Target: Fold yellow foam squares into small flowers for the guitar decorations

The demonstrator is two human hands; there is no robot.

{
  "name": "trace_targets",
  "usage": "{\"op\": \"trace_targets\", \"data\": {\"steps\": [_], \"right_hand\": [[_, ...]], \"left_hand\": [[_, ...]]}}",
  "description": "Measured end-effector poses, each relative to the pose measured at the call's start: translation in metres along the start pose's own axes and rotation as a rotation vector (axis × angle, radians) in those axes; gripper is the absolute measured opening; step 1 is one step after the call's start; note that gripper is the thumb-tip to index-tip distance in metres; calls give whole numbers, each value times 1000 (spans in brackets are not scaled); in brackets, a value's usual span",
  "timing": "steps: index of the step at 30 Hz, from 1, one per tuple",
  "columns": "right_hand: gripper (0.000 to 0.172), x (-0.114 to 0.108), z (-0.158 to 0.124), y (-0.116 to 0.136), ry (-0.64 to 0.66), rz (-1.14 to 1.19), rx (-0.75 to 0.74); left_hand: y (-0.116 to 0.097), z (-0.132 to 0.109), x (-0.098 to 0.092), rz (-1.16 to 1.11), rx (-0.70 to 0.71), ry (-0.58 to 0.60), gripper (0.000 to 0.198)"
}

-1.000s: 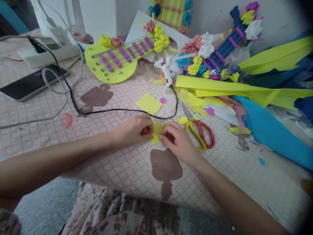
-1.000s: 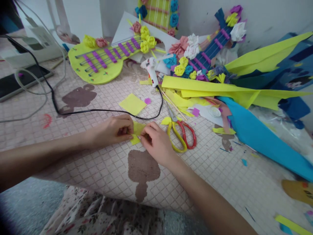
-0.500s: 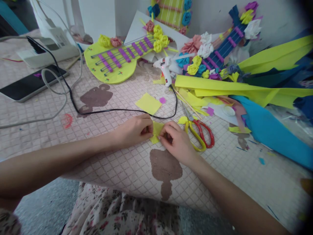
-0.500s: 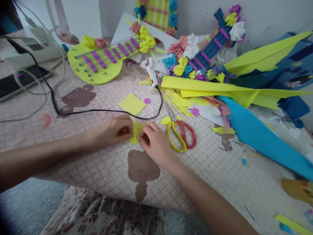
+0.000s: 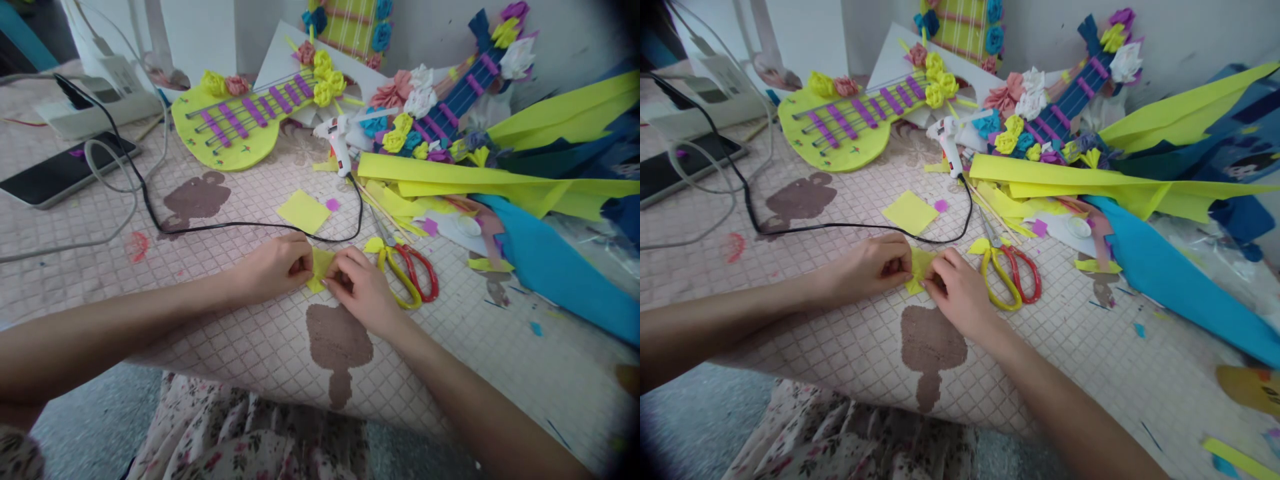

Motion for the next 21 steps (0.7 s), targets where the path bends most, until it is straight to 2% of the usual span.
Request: {"op": "trace_targets", "data": {"steps": [6,10,14,21], "right_hand": [[7,-2,-1,-1,3,68,-14],[8,-6,-2,1,103,212,-78],[9,-8,-3,2,199,246,-108],[10,-5,-1,-1,48,165,-13]], "left_hand": [[-1,0,-2,-10,-16,-5,8],[-1,1,-1,-17,-22,9,7],[0,1,0,-23,-19,18,7],[0,0,-1,-24,11,-4,6]]}}
Point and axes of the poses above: each hand's wrist, its own z-axis towards the middle knuckle, its own x-axis out of the palm, y = z × x, the point moved 7 cm from there along z, towards the middle knuckle, and after that the axes turned 4 degrees about -x, right-handed, at the moved point
